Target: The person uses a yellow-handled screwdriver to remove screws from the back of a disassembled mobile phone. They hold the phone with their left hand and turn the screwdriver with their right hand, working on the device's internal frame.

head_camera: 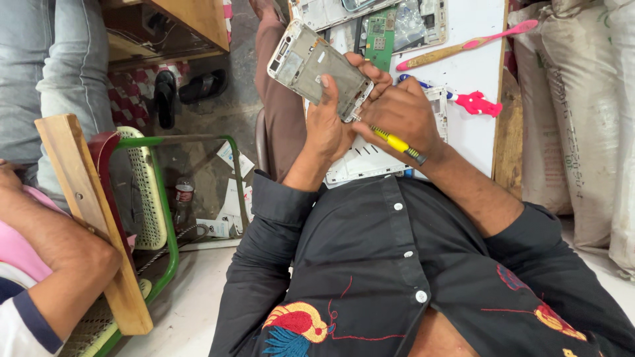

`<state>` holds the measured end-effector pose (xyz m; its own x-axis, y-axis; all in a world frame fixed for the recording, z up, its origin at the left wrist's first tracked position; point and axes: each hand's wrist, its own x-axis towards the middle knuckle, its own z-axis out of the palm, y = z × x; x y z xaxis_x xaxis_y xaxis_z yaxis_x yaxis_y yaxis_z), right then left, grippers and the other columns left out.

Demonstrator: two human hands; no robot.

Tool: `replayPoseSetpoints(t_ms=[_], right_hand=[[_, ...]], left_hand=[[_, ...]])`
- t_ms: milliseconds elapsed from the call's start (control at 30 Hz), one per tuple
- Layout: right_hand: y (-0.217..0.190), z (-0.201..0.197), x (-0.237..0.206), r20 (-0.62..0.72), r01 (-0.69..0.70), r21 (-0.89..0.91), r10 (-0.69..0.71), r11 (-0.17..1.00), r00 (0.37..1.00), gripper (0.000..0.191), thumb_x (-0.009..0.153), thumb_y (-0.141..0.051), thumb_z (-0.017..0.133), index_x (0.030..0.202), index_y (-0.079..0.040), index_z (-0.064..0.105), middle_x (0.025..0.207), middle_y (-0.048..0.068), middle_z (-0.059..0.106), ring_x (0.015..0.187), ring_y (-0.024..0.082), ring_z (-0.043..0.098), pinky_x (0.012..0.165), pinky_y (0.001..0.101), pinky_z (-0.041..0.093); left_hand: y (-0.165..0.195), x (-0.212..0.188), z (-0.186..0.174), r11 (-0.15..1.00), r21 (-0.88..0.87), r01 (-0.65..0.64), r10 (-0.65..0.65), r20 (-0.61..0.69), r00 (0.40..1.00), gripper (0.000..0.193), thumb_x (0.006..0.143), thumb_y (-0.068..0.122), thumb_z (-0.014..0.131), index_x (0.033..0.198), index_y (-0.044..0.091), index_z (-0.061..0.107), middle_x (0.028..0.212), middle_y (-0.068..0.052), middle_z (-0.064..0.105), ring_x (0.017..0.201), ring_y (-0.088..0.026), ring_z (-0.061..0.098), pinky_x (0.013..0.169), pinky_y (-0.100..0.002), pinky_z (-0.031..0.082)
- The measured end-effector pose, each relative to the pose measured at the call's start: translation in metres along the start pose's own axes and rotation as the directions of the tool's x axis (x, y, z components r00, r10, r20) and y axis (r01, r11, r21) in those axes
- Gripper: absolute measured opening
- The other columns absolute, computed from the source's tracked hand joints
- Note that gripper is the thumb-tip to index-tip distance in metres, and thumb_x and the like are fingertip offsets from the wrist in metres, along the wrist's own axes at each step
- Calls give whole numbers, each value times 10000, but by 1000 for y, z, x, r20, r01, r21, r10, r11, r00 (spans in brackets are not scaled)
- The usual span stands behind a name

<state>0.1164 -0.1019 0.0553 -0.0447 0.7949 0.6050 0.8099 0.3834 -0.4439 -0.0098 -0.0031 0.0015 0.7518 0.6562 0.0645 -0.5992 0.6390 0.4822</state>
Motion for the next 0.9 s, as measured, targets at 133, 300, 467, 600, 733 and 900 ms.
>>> replayPoseSetpoints(t_ms=[133,300,467,600,733,900], right_hand=[[-3,0,-2,22,29,-18,-28,999,999,189,864,-121,881,964,-67,729,938,30,714,910,217,673,826,375,422],[1,0,-2,-32,-65,-5,65,998,997,169,907,-82,877,958,-57,719,966,33,727,930,199,679,838,369,411],[1,-1,-3,25,42,4,-42,999,999,196,862,-116,877,952,-59,712,959,45,725,916,211,677,841,373,436],[1,0,-2,0,-41,13,41,999,999,180,897,-89,873,963,-61,708,978,36,729,955,198,691,854,360,427],[0,-1,-2,4,-15,9,15,1000,1000,189,881,-102,877,973,-55,718,968,40,731,941,214,683,845,369,419],[0,-1,-2,13,-21,9,20,1000,1000,187,884,-95,873,979,-55,718,969,36,724,935,218,678,852,375,433]], left_hand=[[1,0,0,1000,10,18,-18,-15,1000,620,1065,504,584,1418,6,471,1265,-184,621,1266,-354,624,1177,-541,508],[1,1,2,1000,-3,9,-9,-11,1000,606,1074,496,592,1413,8,477,1253,-184,622,1255,-363,630,1170,-534,517],[2,-1,1,1000,-5,0,0,-10,1000,582,1089,482,593,1378,-12,486,1217,-191,624,1223,-359,632,1162,-531,518],[0,0,1,1000,-13,-3,3,-18,1000,584,1082,480,592,1403,3,489,1255,-186,623,1260,-360,629,1178,-536,519],[1,-2,1,1000,-9,4,-4,-21,1000,583,1085,478,586,1408,4,486,1257,-186,623,1256,-368,631,1171,-534,513],[1,0,1,1000,-8,-2,2,-5,1000,583,1089,480,575,1411,2,487,1239,-192,626,1260,-367,629,1174,-546,512]])
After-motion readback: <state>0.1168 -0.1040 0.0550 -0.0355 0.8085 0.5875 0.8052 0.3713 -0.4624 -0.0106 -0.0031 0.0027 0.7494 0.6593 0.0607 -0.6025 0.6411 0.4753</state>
